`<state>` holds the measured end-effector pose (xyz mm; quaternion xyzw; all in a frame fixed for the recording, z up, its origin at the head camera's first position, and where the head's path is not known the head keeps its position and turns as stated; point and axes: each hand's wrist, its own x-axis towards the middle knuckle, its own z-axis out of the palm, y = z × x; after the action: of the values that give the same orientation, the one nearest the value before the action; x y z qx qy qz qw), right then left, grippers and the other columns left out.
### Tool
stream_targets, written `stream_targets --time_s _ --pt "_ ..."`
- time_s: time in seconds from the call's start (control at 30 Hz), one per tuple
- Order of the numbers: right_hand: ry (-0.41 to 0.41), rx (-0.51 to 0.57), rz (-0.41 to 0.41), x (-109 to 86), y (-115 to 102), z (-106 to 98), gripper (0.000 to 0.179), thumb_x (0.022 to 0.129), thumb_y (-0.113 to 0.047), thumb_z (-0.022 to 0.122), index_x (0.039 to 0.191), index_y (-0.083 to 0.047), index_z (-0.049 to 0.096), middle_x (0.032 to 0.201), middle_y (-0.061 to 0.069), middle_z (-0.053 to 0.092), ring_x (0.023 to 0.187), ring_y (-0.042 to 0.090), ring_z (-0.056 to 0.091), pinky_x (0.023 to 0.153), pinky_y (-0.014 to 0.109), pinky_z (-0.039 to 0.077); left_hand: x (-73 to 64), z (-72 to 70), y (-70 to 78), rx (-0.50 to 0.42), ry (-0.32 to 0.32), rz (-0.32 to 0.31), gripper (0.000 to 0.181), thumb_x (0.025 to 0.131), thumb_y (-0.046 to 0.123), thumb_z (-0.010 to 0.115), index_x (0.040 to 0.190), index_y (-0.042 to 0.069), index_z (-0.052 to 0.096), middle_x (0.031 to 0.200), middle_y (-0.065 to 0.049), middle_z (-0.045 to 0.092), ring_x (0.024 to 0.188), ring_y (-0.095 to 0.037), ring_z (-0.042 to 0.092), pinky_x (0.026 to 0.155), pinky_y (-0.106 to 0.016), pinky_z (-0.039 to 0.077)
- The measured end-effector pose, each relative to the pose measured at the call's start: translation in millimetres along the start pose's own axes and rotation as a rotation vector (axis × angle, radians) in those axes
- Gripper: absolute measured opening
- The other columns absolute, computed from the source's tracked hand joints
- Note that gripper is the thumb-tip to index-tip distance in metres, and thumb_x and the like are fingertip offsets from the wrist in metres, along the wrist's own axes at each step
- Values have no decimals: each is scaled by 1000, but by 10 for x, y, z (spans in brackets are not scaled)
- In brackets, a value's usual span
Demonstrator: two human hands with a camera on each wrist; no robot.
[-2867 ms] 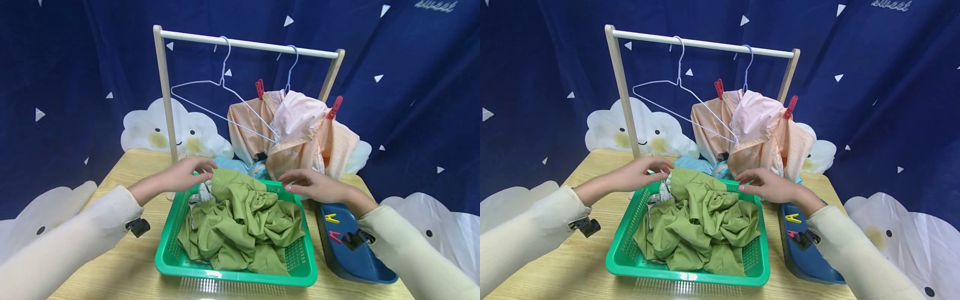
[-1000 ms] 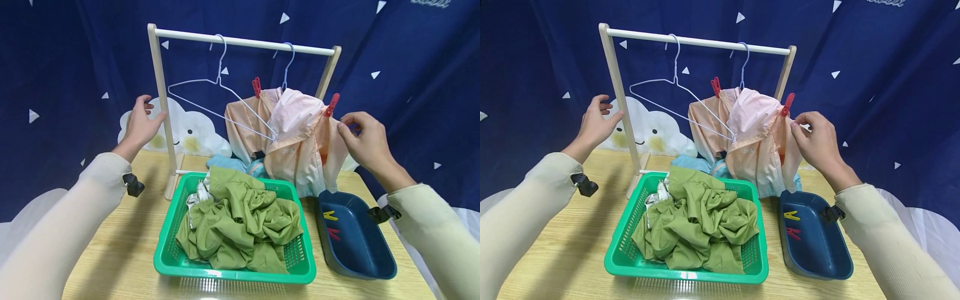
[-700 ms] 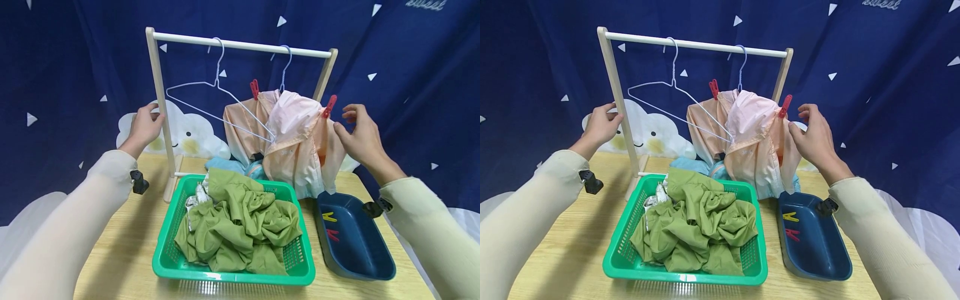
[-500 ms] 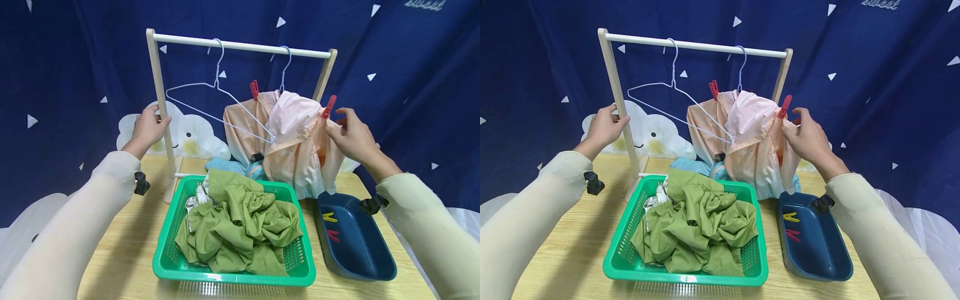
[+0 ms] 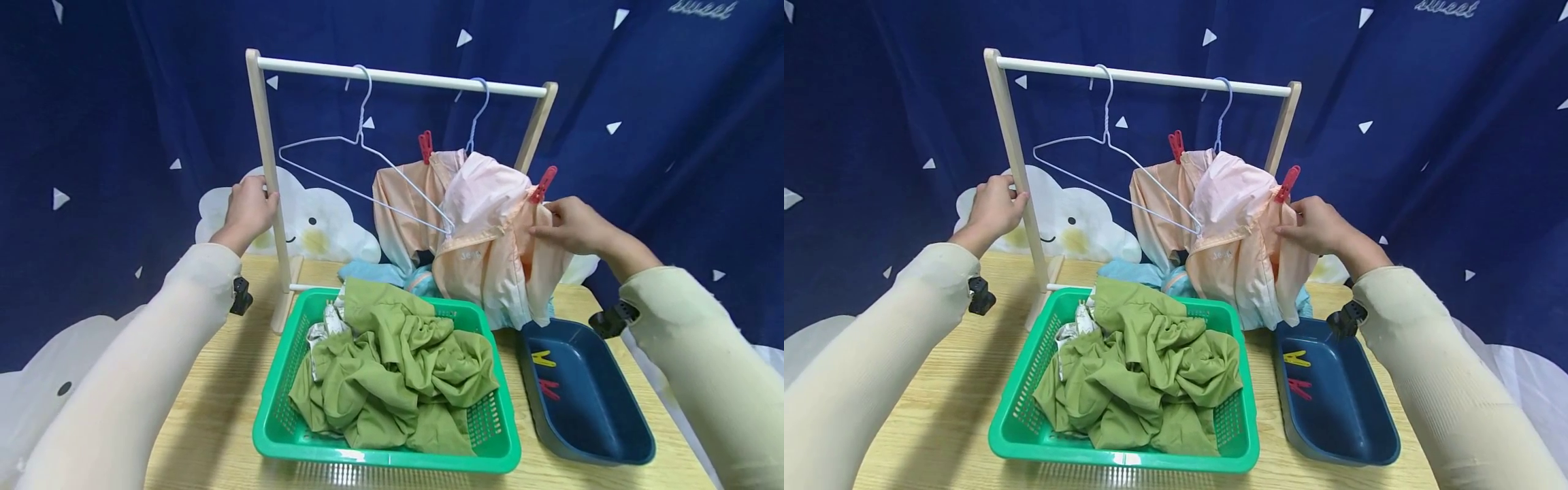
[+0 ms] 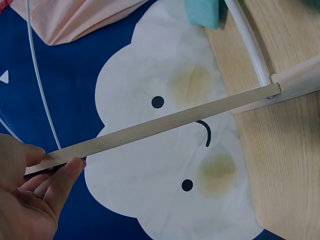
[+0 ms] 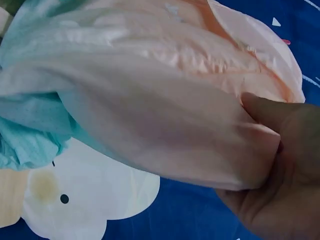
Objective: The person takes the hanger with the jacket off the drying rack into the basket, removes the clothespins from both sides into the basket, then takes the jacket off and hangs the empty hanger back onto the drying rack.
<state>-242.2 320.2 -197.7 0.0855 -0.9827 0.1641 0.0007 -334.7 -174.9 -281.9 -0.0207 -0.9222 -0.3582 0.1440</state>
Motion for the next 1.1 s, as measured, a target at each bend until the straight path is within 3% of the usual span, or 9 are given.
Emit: stream_targets --time_s 0.13,0.3,0.47,0.6,0.7,0.83,0.9,1.03,1.1 --pt "-100 0 9 36 31 4 28 96 -19 68 92 8 63 68 4 55 62 17 54 55 28 44 -3 11 -11 22 3 3 33 103 13 48 125 -10 59 117 -32 68 105 -45 68 82 -49 55" --pt "-222 44 30 37 43 33 28 103 -19 57 107 9 57 85 13 63 75 19 60 66 30 50 -11 15 -10 21 0 -5 33 104 14 48 125 -10 59 115 -32 69 103 -44 68 80 -48 55" --pt "-266 95 72 26 54 83 39 106 -29 51 115 8 56 99 14 63 89 23 60 75 31 49 -8 25 -3 36 9 -7 32 104 14 48 123 -10 60 112 -33 68 103 -47 66 82 -50 54" --pt "-266 118 97 18 69 105 47 104 -40 54 118 5 58 108 15 66 99 26 59 84 36 49 -9 23 5 47 17 -14 31 103 14 47 120 -9 60 110 -34 67 105 -49 65 86 -53 54" --pt "-243 143 81 12 89 123 44 103 -37 58 120 4 58 108 13 68 98 23 60 84 35 50 -14 25 6 46 19 -20 31 102 14 47 119 -8 60 111 -34 67 106 -50 64 87 -54 53" --pt "-190 162 73 3 123 142 33 101 -28 62 108 4 61 87 4 65 79 15 59 69 29 49 -26 34 16 45 16 -24 30 103 14 46 118 -9 60 110 -34 66 105 -49 65 85 -53 54" --pt "-159 156 80 -7 137 140 28 100 -25 63 97 2 61 74 -1 57 69 12 54 61 27 45 -31 43 25 49 19 -20 30 103 14 46 115 -9 60 109 -34 66 103 -49 65 83 -52 54" --pt "-97 138 91 -24 147 124 27 98 -22 65 80 -3 58 62 -5 46 59 11 49 52 27 39 -34 54 38 59 28 -21 29 103 14 46 114 -9 60 108 -33 67 101 -48 66 80 -51 55" --pt "-76 141 92 -29 145 109 29 98 -23 65 79 -2 59 61 -5 48 58 11 51 51 27 39 -37 53 36 62 31 -28 30 103 14 46 115 -9 61 108 -33 67 101 -48 66 80 -50 55"
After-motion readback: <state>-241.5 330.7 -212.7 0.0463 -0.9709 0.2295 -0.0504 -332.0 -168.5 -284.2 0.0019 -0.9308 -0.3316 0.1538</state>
